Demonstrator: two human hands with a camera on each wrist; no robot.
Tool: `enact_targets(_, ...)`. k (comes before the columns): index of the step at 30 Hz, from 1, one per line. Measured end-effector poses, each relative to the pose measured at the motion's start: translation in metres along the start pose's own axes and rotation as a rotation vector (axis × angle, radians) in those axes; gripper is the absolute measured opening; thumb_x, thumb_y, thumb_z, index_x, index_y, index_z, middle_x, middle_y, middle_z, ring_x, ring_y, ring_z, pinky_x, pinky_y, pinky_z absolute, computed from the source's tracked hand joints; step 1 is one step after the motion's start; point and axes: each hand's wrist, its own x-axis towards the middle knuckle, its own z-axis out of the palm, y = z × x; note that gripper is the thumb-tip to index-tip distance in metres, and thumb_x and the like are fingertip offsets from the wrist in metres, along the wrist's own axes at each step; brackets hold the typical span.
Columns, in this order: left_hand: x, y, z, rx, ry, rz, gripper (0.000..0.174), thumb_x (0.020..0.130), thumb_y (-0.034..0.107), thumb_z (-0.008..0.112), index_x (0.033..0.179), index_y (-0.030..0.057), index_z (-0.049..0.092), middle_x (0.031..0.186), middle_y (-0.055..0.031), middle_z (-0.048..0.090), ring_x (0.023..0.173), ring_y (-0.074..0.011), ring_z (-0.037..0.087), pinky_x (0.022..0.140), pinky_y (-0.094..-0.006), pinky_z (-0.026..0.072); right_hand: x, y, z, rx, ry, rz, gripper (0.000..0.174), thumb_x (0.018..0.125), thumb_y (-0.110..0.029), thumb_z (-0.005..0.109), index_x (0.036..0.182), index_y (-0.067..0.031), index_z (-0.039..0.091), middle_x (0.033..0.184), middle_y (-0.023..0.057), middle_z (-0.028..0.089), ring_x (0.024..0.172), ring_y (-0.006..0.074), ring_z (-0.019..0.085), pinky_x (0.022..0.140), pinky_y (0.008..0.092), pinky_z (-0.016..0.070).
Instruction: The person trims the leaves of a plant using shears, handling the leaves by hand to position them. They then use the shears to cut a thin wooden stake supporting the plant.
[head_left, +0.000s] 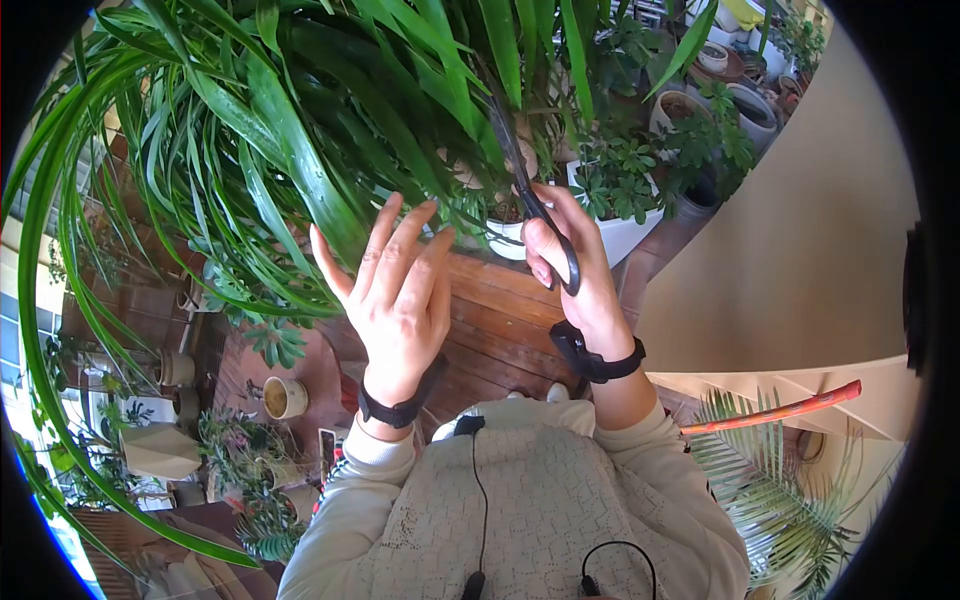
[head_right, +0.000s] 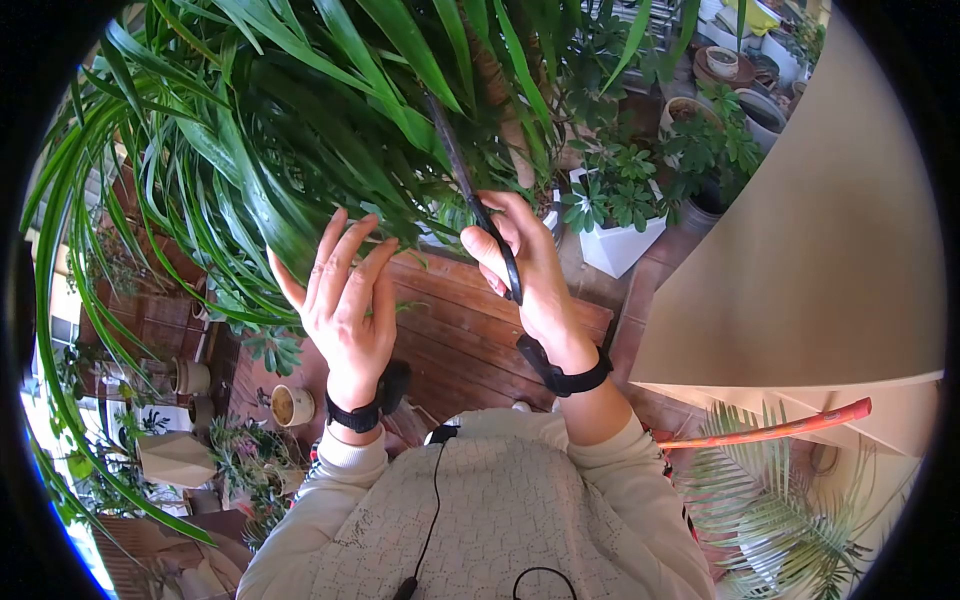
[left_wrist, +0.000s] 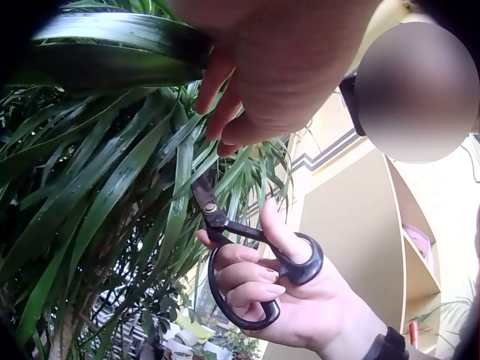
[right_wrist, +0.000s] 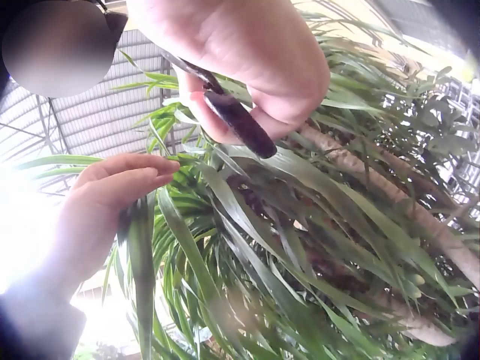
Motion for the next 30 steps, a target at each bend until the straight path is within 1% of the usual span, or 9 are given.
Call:
enact_targets(6, -0.001, -0.003, 0.001, -0.014, 0.011, 0.0, 0.018, 0.076, 0.006, 0.069, 0.091, 0.0161, 0.069, 0.116, 0.0027, 0.065, 0.121, -0.0182, 0.056, 0.114, -0.0626, 0.0118, 0.003, -0.002, 0.003, -0.001, 0.005, -0.02, 0.048, 0.09, -0.024, 0.069, 0.126, -0.001, 0.048, 0.077, -0.0026, 0.052, 0.053, 0.0029, 0.04, 0.045, 0.0198, 0.0293)
enact_targets(9, -0.001, -0.005, 0.0, -0.013, 0.01, -0.004, 0.018, 0.076, 0.006, 0.069, 0.092, 0.0162, 0.07, 0.115, 0.0027, 0.065, 0.12, -0.0181, 0.057, 0.114, -0.0626, 0.0123, 0.004, -0.003, 0.004, -0.062, 0.027, -0.03, 0.053, 0.092, -0.033, 0.065, 0.128, 0.0015, 0.047, 0.073, -0.0027, 0.046, 0.057, 0.0037, 0.04, 0.048, 0.0184, 0.0301)
enact_targets(11, -0.001, -0.005, 0.0, -0.017, 0.017, -0.004, 0.018, 0.077, 0.007, 0.069, 0.092, 0.0164, 0.07, 0.115, 0.0028, 0.065, 0.12, -0.0181, 0.057, 0.114, -0.0625, 0.0128, 0.006, -0.001, 0.002, -0.004, 0.022, -0.036, 0.048, 0.09, -0.023, 0.069, 0.126, 0.0009, 0.048, 0.078, -0.0017, 0.054, 0.054, 0.0033, 0.041, 0.046, 0.0197, 0.0301)
enact_targets(21, 0.0, -0.006, -0.001, -0.017, 0.02, 0.002, 0.018, 0.077, 0.007, 0.07, 0.092, 0.0164, 0.07, 0.115, 0.0025, 0.065, 0.119, -0.0178, 0.057, 0.114, -0.0619, 0.0128, 0.006, -0.001, 0.005, -0.033, 0.049, -0.047, 0.04, 0.089, -0.017, 0.069, 0.12, 0.0021, 0.052, 0.077, -0.0013, 0.054, 0.05, 0.003, 0.041, 0.042, 0.0199, 0.0301)
enact_targets(23, -0.001, -0.005, -0.002, -0.02, 0.016, -0.006, 0.018, 0.076, 0.007, 0.069, 0.092, 0.0163, 0.07, 0.115, 0.0022, 0.065, 0.119, -0.0179, 0.058, 0.114, -0.0611, 0.0129, 0.003, -0.002, 0.007, -0.124, 0.057, -0.036, 0.036, 0.094, -0.015, 0.06, 0.125, 0.0011, 0.05, 0.073, -0.0028, 0.048, 0.051, 0.0023, 0.04, 0.043, 0.0178, 0.0305)
enact_targets(24, -0.001, -0.005, -0.002, -0.024, 0.014, -0.002, 0.018, 0.076, 0.007, 0.069, 0.092, 0.0163, 0.07, 0.115, 0.0022, 0.065, 0.119, -0.0179, 0.058, 0.114, -0.0611, 0.0129, 0.0, -0.001, 0.007, -0.123, 0.063, -0.036, 0.036, 0.094, -0.015, 0.06, 0.125, 0.0011, 0.05, 0.073, -0.0028, 0.048, 0.051, 0.0023, 0.04, 0.043, 0.0178, 0.0305)
enact_targets(26, -0.001, -0.005, -0.002, -0.046, 0.005, -0.007, 0.024, 0.076, 0.0, 0.066, 0.095, 0.0156, 0.072, 0.114, 0.0011, 0.067, 0.118, -0.0224, 0.059, 0.116, -0.0537, 0.0087, -0.007, 0.002, 0.005, -0.09, 0.098, 0.004, 0.036, 0.094, -0.016, 0.06, 0.124, 0.0013, 0.05, 0.073, -0.0027, 0.048, 0.051, 0.0023, 0.04, 0.043, 0.0179, 0.0306)
enact_targets(29, -0.002, -0.004, 0.0, -0.044, 0.008, 0.001, 0.025, 0.077, -0.001, 0.066, 0.095, 0.0154, 0.072, 0.115, 0.0013, 0.066, 0.119, -0.0225, 0.059, 0.116, -0.0531, 0.0088, -0.021, 0.011, -0.007, -0.076, 0.156, 0.06, 0.037, 0.094, -0.018, 0.061, 0.124, 0.0013, 0.049, 0.073, -0.0025, 0.048, 0.051, 0.0023, 0.04, 0.043, 0.0181, 0.0309)
enact_targets(30, -0.003, -0.005, 0.001, -0.047, 0.004, 0.007, 0.025, 0.078, 0.0, 0.066, 0.097, 0.0154, 0.071, 0.116, 0.0017, 0.066, 0.119, -0.0226, 0.059, 0.116, -0.0526, 0.0085, -0.024, 0.016, -0.013, -0.006, 0.163, 0.067, 0.036, 0.091, -0.018, 0.067, 0.118, 0.0013, 0.051, 0.076, -0.0003, 0.053, 0.048, 0.0025, 0.04, 0.041, 0.0194, 0.03)
